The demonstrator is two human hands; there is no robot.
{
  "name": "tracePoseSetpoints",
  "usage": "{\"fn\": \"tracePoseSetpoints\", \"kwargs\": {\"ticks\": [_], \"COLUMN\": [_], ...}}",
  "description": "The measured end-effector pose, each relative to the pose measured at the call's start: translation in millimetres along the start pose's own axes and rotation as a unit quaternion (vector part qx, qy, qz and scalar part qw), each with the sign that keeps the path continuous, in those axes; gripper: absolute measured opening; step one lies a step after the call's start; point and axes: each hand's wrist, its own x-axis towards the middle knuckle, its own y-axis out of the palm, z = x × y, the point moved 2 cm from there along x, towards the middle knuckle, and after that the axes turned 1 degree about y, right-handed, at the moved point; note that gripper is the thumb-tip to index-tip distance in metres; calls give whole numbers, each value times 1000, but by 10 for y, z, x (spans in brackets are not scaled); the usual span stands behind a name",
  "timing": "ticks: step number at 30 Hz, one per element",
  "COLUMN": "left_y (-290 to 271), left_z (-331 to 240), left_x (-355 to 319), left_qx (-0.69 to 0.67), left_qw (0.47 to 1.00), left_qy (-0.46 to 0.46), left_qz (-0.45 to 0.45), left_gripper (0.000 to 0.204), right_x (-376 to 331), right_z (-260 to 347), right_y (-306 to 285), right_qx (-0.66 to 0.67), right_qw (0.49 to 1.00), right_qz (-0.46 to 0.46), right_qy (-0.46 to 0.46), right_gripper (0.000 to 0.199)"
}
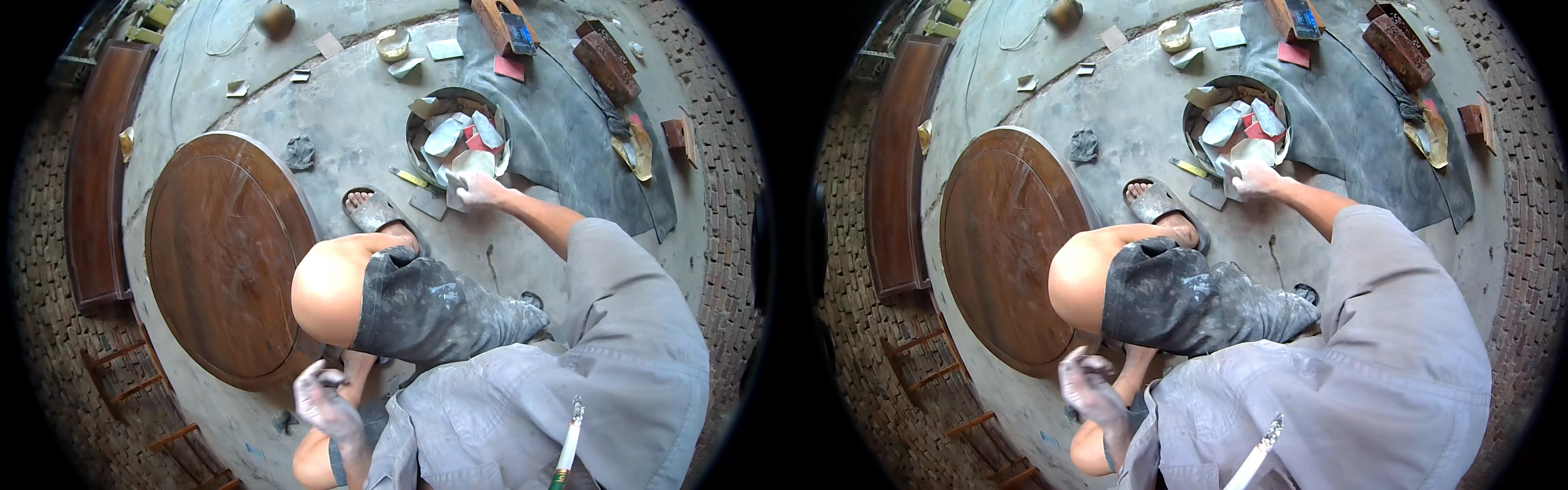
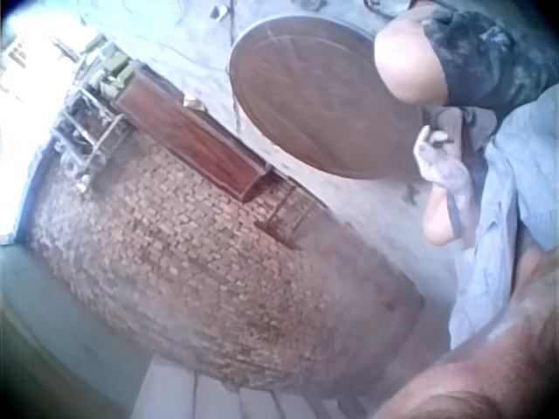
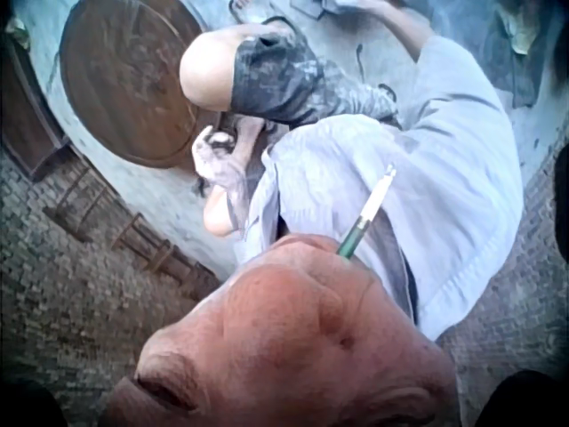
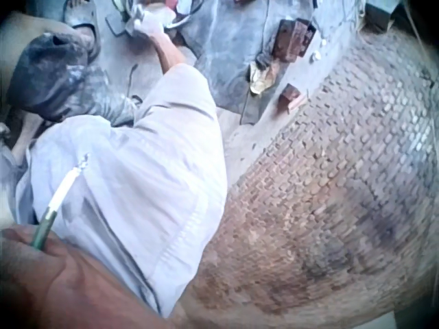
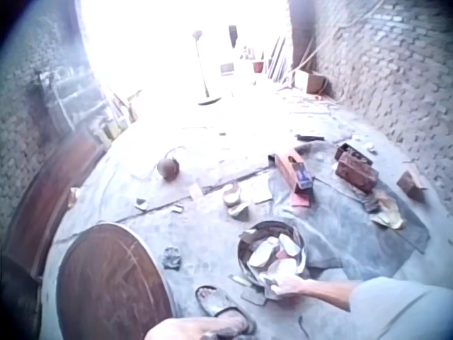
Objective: The person sits on the floor and sands a round wooden table with sandpaper. They use both hands to rub the surface, occasionally switching sandpaper sheets and continuing to sand the tabletop.
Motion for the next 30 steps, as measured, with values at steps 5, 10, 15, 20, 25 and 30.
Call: {"fn": "tracePoseSetpoints", "kwargs": {"ticks": [5, 10, 15, 20, 25, 30], "left_y": [602, 1415, 1731, 1770, 1763, 1658], "left_z": [-1138, -1360, -1573, -1436, -1422, -1497], "left_x": [-80, -108, -260, -46, 69, 145], "left_qx": [-219, -541, -611, -600, -586, -547], "left_qw": [956, 666, 656, 673, 688, 720], "left_qy": [113, 132, 36, 16, 19, 44], "left_qz": [158, 497, 442, 432, 427, 425], "left_gripper": [72, 86, 85, 86, 87, 88], "right_x": [313, 644, 631, 359, 518, 577], "right_z": [-315, -398, -440, 173, 340, 283], "right_y": [-171, -404, -364, -263, -7, -65], "right_qx": [-28, -170, -259, -300, -293, -342], "right_qw": [998, 971, 957, 929, 930, 929], "right_qz": [-36, -146, -130, -195, -34, -36], "right_qy": [31, 88, 15, -93, -220, -137], "right_gripper": [27, 23, 24, 38, 43, 34]}}
